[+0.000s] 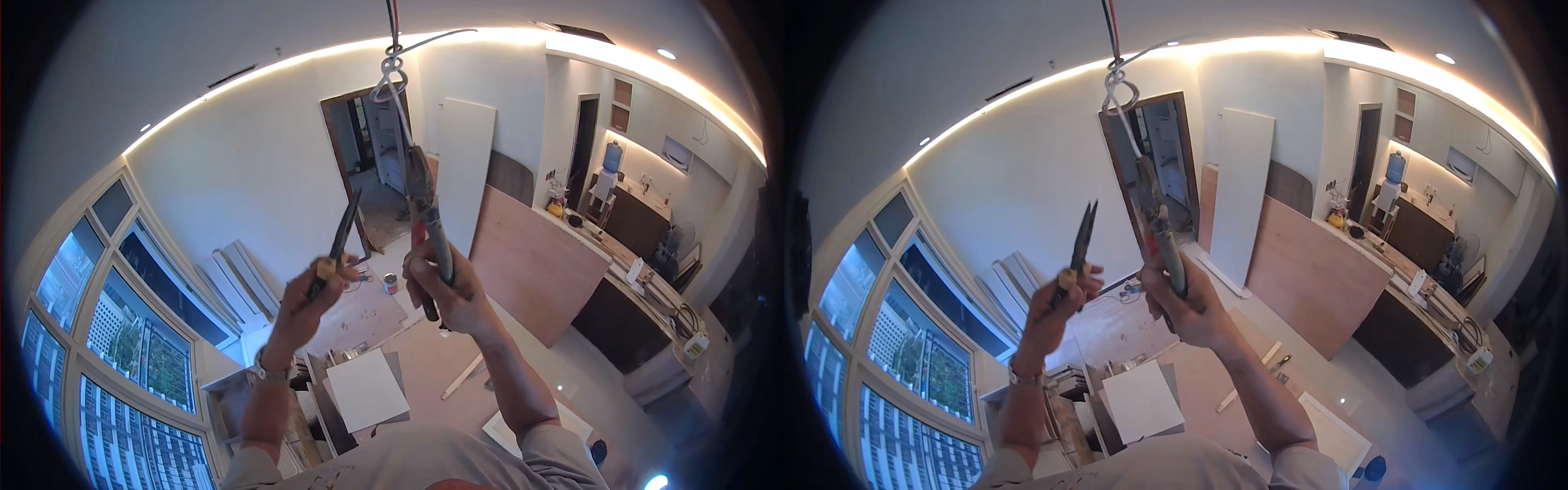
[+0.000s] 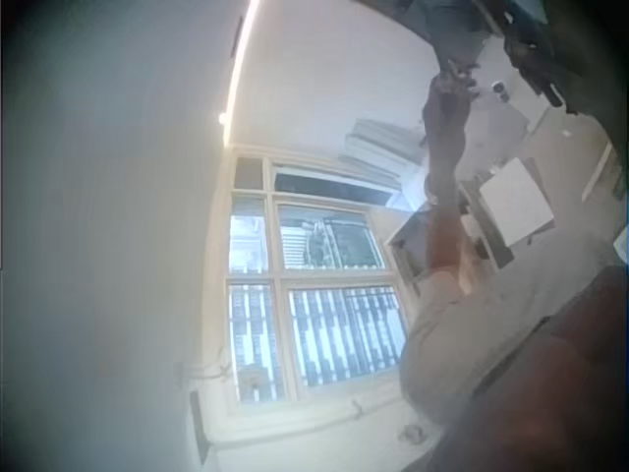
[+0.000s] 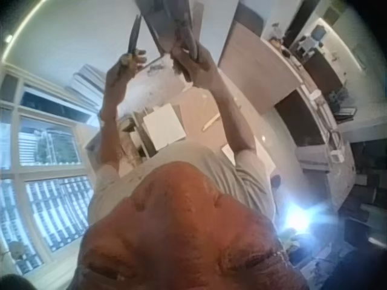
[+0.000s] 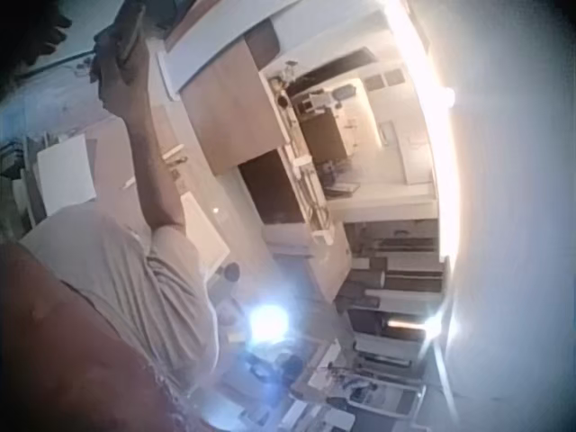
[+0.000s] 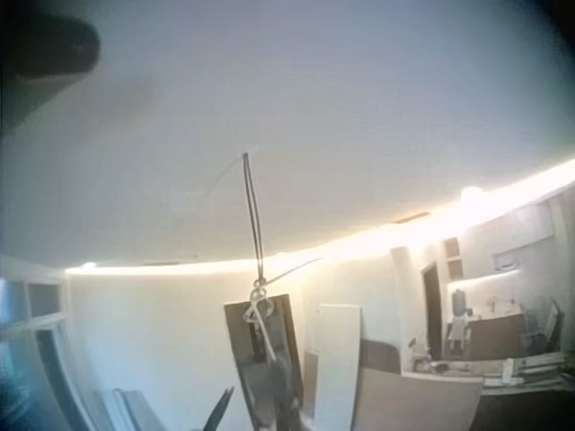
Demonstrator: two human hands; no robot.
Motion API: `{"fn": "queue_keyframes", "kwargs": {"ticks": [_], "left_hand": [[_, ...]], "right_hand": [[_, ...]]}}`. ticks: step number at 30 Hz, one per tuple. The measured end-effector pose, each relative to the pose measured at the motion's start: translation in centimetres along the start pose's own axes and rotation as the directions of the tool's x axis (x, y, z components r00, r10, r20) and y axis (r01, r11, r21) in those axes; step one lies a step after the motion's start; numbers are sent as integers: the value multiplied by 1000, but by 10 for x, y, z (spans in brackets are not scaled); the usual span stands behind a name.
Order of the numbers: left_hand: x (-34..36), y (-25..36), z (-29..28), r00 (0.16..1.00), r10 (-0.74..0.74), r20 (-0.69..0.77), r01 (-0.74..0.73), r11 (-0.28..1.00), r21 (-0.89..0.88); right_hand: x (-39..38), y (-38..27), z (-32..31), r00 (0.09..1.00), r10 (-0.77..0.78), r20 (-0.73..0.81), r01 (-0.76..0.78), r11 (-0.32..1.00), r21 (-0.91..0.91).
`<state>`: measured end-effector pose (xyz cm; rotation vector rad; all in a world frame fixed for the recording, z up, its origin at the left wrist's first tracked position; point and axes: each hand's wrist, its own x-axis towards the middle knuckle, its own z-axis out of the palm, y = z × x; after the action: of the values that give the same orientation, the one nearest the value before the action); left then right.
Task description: The person prepares electrical wiring for a light fixture, using pliers to strip insulation from wires and then connecting the wires to a light socket assembly.
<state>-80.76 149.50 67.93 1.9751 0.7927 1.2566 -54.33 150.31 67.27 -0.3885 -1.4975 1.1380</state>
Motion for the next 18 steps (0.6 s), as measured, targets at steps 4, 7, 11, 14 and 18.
{"fn": "queue_keyframes", "kwargs": {"ticks": [4, 7, 11, 14, 18], "left_hand": [[42, 48, -4, 999, 15, 33, -15, 1000, 8], [68, 71, -7, 994, 3, 108, -15, 994, 106], [92, 80, -5, 984, 76, 159, -127, 933, 337], [106, 85, -2, 985, 112, 133, -164, 857, 489], [112, 95, 5, 953, 270, 140, -288, 654, 700]], "right_hand": [[-2, -1, -10, 999, -14, -45, 11, 998, -61], [-6, -12, -12, 999, -12, -32, 9, 995, -97], [-9, -15, -16, 997, -62, -47, 52, 981, -187], [-11, -16, -20, 994, -72, -83, 47, 961, -271], [-11, -17, -22, 985, -137, -102, 80, 900, -428]]}}
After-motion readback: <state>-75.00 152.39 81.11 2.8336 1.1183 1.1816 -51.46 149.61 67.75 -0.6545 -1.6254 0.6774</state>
